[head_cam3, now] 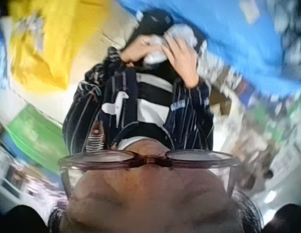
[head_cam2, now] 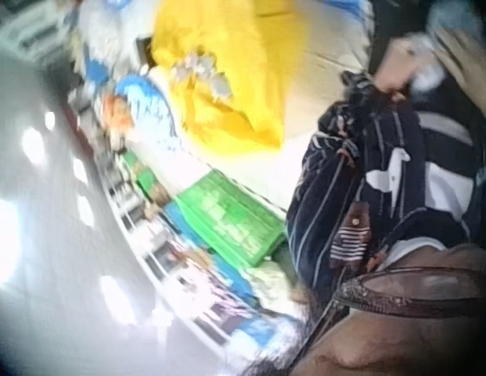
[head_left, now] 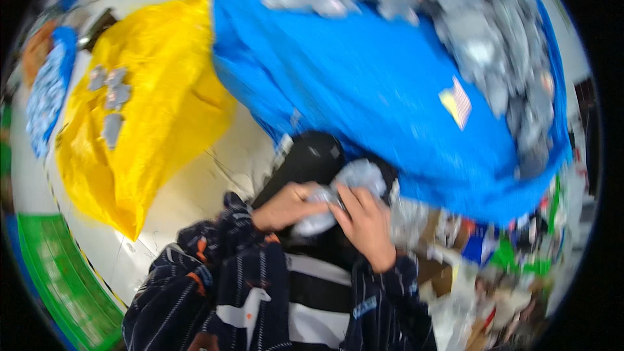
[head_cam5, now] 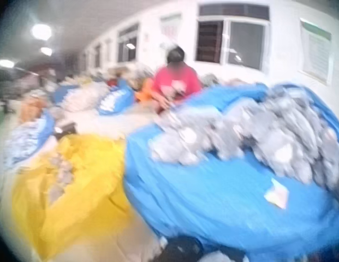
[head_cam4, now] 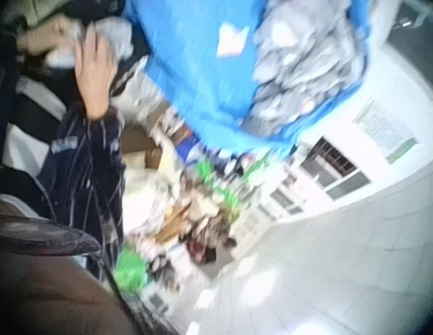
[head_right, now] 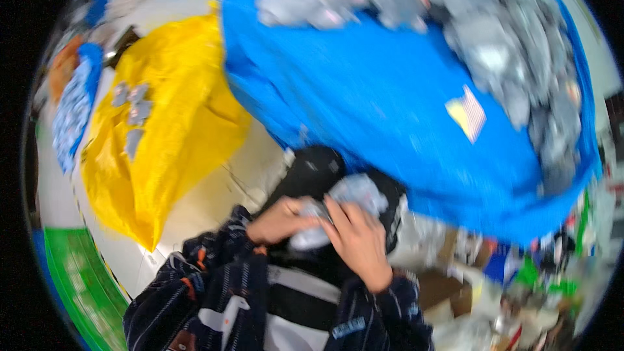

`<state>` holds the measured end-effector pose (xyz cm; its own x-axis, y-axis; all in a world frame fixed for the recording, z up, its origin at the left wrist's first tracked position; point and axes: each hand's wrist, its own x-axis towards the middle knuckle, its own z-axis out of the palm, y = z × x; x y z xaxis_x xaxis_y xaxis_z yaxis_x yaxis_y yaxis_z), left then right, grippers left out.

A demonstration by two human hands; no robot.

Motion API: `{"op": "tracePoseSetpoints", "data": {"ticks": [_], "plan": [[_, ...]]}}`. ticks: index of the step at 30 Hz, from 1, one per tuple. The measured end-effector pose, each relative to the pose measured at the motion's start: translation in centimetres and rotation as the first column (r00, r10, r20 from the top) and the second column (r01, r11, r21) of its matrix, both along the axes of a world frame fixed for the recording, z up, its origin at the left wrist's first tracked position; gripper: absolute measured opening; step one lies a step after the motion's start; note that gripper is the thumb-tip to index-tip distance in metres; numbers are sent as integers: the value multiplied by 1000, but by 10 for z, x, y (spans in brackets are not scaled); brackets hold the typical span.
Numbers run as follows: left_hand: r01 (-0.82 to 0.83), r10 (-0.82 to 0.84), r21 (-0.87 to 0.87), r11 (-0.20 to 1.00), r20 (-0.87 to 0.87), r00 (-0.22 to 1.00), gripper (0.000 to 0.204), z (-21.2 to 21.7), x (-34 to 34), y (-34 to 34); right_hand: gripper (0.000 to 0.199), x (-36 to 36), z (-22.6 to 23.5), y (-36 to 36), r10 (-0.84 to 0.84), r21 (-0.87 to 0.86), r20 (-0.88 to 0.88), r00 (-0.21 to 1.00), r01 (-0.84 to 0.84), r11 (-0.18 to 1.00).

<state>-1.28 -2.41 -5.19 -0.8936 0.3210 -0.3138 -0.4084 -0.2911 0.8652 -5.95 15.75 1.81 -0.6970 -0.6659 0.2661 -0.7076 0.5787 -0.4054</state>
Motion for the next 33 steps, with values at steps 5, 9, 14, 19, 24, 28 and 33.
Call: {"op": "tracePoseSetpoints", "data": {"ticks": [5,9,14,19,24,28,33], "plan": [[47,-45,52,998,-41,998,31,-15,-7,6,24,3,-4,2,-30,-398,438,899,224,890],[23,-54,-120,993,-264,963,29,-36,-6,10,29,4,-7,-12,27,-293,250,968,49,955],[-2,-46,-137,991,-352,935,29,-40,-7,10,10,-5,-43,-9,39,-335,167,985,20,942],[22,-21,-1,1000,-104,994,35,-24,-4,3,28,-16,-33,-1,181,-541,813,553,605,584],[-11,-27,-197,980,-191,981,37,-22,-4,4,16,-43,-28,30,-256,-574,430,866,481,662],[-216,133,-198,956,-363,922,39,-21,-2,11,14,-63,-30,37,-565,-589,-236,791,346,730],[-120,85,-179,977,-195,977,42,-6,-2,2,29,-56,-32,73,-505,-347,237,830,558,754]]}}
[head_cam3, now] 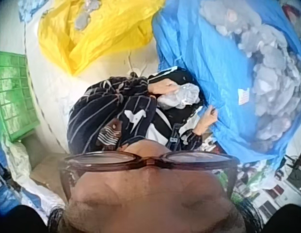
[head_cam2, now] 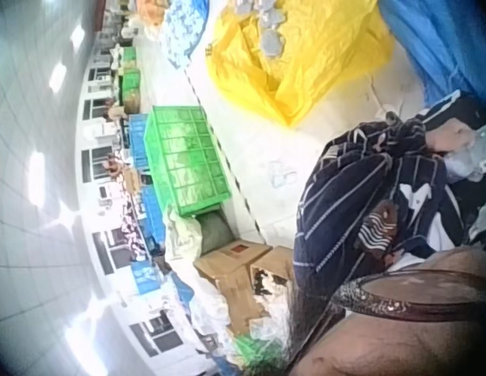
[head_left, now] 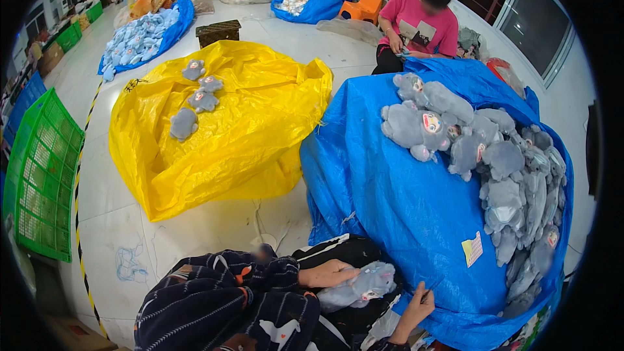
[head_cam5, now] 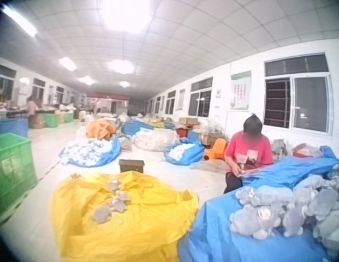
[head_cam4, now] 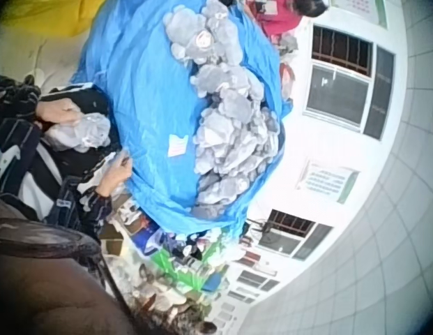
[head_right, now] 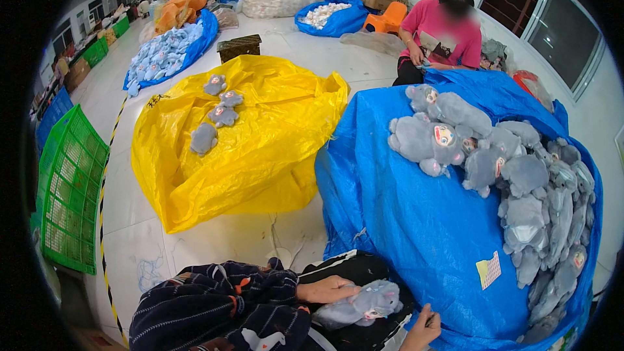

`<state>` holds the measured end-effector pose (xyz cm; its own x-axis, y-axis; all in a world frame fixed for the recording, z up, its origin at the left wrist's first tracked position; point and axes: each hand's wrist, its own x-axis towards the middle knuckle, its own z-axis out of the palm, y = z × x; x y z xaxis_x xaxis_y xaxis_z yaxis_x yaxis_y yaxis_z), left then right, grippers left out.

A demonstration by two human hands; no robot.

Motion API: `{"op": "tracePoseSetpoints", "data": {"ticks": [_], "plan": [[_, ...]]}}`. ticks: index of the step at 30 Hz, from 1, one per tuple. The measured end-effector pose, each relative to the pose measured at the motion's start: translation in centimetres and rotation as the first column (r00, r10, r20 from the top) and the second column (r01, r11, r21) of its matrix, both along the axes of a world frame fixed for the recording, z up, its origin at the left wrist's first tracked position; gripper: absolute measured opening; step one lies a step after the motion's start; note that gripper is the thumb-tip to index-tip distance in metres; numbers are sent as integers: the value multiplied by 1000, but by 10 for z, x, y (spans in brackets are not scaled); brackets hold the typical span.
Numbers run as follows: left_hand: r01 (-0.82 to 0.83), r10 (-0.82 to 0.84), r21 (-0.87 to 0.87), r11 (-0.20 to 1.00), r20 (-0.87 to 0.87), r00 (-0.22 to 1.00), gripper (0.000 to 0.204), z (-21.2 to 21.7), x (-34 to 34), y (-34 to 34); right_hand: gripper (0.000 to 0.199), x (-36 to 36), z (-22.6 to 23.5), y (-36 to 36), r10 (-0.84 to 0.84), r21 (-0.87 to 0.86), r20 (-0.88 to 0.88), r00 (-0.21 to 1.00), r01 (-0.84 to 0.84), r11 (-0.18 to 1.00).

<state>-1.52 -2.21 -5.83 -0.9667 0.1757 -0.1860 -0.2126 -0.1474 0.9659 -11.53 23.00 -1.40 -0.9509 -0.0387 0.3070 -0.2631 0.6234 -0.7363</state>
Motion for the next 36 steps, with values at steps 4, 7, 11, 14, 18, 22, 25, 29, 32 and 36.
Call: {"op": "tracePoseSetpoints", "data": {"ticks": [4,7,11,14,18,22,25,29,32,36], "plan": [[8,-8,2,1000,-52,999,35,-18,-3,4,27,4,-30,-15,40,-145,-53,998,-47,988],[-32,23,-70,997,-128,991,30,-27,-4,4,21,3,-20,-20,25,-76,27,999,-23,997],[-91,84,-40,995,-148,985,27,-24,-7,-2,30,-1,-9,-35,19,-167,102,995,-2,986],[-77,75,55,996,32,997,23,-8,-4,-7,23,-1,-19,-31,54,-386,372,927,102,917],[-31,32,-84,996,9,999,22,1,-4,-7,25,7,-16,-29,150,-356,199,968,-71,932],[-18,15,-114,993,-26,1000,26,3,-11,-4,26,10,10,-45,258,-116,86,962,-247,962],[-20,9,-158,987,-70,998,29,0,-11,-2,32,10,13,-65,399,53,-76,914,-396,917],[-39,10,-204,978,-141,990,28,0,-9,0,26,4,13,-83,510,376,72,857,-497,782],[-92,-7,-265,960,-351,936,23,3,-16,-3,23,2,10,-84,471,260,61,880,-469,844],[-162,143,-44,986,-279,950,14,14,-40,-3,10,-2,14,-80,409,-51,179,895,-406,912]]}}
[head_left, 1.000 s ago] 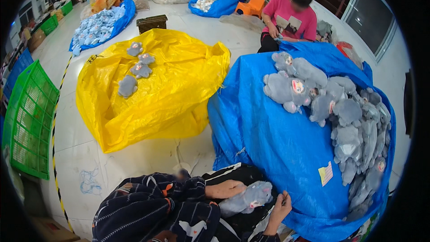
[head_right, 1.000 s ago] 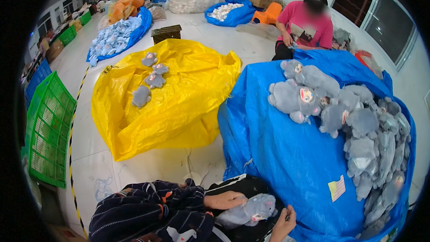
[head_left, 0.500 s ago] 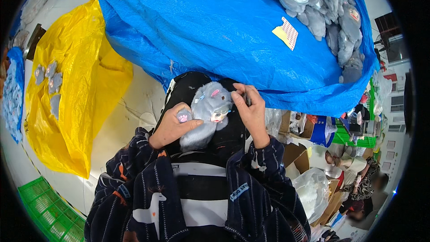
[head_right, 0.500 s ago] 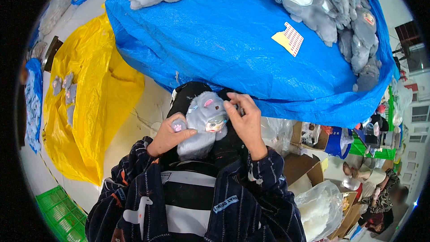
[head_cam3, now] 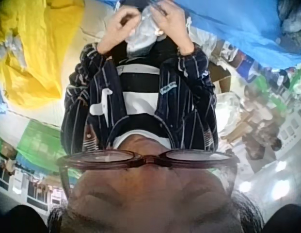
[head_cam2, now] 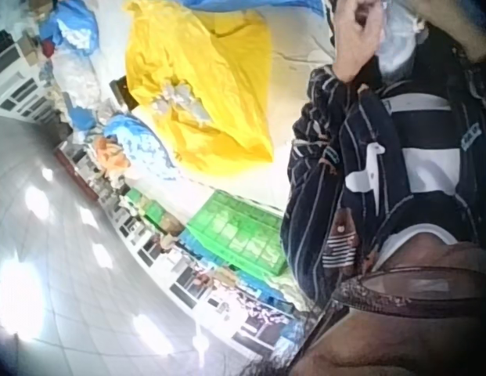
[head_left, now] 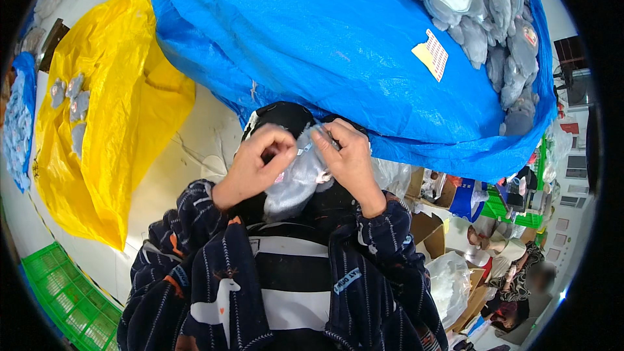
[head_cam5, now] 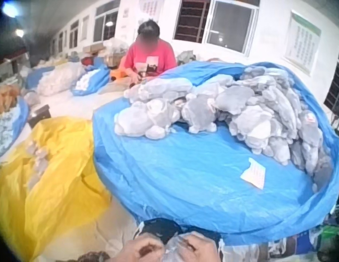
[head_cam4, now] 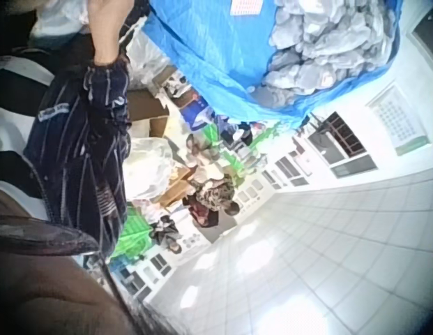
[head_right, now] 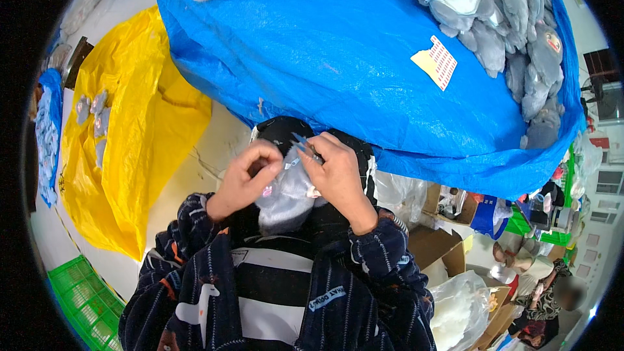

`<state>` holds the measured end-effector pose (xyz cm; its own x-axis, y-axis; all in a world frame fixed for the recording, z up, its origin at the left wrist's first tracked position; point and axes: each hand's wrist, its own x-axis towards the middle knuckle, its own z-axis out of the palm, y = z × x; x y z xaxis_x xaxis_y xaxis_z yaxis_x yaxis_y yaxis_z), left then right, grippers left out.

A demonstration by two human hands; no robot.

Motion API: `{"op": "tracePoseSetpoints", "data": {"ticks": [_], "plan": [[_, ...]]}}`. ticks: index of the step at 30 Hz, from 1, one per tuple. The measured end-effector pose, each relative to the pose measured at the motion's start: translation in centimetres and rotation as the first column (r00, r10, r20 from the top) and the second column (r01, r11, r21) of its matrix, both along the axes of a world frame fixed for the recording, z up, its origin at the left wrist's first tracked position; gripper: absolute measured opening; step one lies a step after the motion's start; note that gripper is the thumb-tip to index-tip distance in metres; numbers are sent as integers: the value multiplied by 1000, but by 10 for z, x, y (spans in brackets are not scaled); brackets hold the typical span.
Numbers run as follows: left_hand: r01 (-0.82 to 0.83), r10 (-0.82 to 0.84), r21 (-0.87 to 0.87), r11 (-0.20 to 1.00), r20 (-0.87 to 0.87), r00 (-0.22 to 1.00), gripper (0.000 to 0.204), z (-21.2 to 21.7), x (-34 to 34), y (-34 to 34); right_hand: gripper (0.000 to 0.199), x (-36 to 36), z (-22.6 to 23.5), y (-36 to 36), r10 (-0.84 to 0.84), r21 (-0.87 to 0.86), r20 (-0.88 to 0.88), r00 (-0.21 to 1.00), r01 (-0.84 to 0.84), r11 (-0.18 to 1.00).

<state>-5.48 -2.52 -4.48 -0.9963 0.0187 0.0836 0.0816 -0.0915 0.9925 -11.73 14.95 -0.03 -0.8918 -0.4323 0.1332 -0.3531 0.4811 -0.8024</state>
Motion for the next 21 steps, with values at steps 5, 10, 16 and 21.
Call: {"op": "tracePoseSetpoints", "data": {"ticks": [5,10,16,21], "plan": [[77,-169,-375,924,-220,961,13,14,-37,5,20,-2,0,3,-22,-102,116,993,34,994],[6,-65,-341,940,-163,985,12,6,-32,9,23,0,17,11,68,17,-9,998,-68,998],[-100,71,-285,953,-111,991,16,1,-21,15,33,18,30,14,154,459,-176,972,-57,887],[-121,105,-235,964,-80,991,19,0,-19,21,27,24,29,11,185,510,-315,931,2,860]]}}
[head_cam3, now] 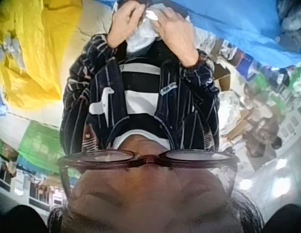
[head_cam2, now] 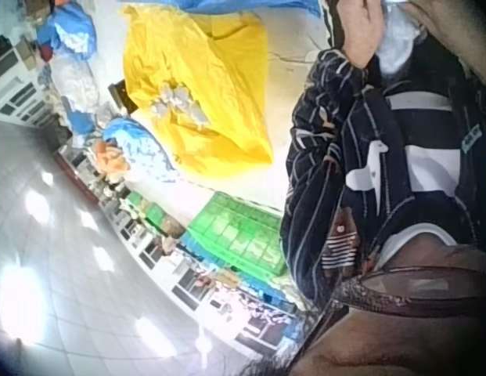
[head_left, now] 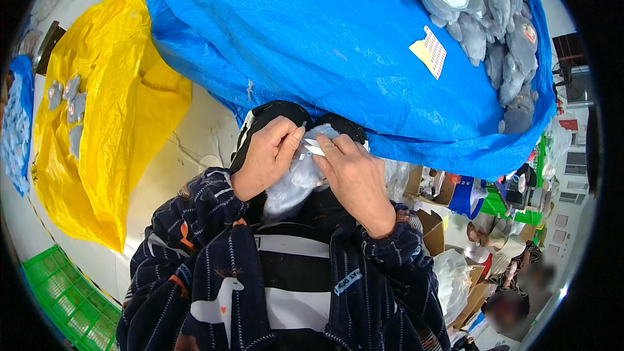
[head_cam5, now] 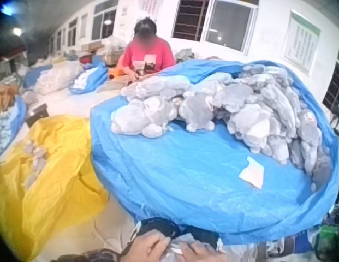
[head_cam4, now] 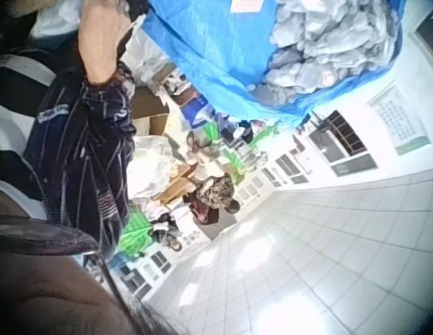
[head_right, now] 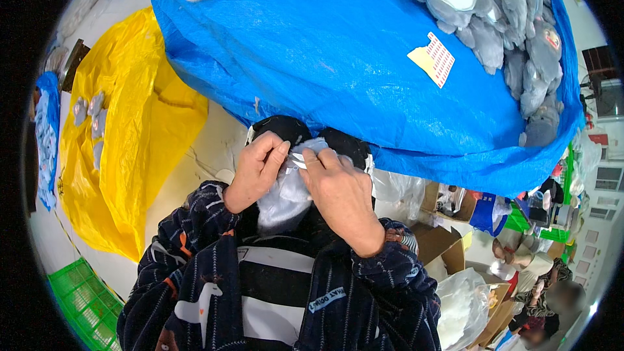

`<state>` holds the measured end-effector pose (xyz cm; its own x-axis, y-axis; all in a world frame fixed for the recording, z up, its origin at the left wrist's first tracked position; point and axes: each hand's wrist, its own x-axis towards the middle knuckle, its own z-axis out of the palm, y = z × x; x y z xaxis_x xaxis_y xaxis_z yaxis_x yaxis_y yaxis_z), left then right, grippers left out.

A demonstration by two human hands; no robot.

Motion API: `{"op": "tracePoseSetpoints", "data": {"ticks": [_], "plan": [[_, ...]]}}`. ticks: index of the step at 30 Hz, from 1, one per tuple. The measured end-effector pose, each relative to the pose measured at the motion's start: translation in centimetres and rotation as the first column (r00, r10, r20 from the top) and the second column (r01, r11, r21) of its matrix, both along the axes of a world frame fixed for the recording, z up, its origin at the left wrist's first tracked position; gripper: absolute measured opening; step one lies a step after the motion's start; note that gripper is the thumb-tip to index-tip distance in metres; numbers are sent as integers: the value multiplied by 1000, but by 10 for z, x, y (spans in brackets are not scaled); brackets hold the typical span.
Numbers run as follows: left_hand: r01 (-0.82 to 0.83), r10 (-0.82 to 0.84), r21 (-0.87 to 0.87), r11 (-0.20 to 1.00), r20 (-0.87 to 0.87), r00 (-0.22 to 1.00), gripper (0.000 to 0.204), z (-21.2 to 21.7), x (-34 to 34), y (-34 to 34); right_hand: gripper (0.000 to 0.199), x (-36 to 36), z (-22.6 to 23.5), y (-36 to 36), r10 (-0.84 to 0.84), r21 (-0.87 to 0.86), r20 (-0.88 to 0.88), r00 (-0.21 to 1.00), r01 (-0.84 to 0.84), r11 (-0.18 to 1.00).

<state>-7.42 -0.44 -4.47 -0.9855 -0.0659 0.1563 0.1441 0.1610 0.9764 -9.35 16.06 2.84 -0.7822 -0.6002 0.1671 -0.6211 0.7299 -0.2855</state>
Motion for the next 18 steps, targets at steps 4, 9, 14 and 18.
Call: {"op": "tracePoseSetpoints", "data": {"ticks": [4,9,14,18], "plan": [[-4,4,4,1000,-13,1000,20,-1,-1,2,25,4,3,-3,-46,34,-12,999,46,998],[-61,20,298,953,138,990,19,-6,3,-1,22,-7,-11,3,-45,-116,118,992,59,991],[56,-68,151,987,75,995,39,-13,9,-6,34,-12,-48,46,-147,-576,711,688,689,440],[222,-277,272,936,184,943,70,-15,11,-6,36,11,-86,61,-226,-517,680,697,675,527]]}}
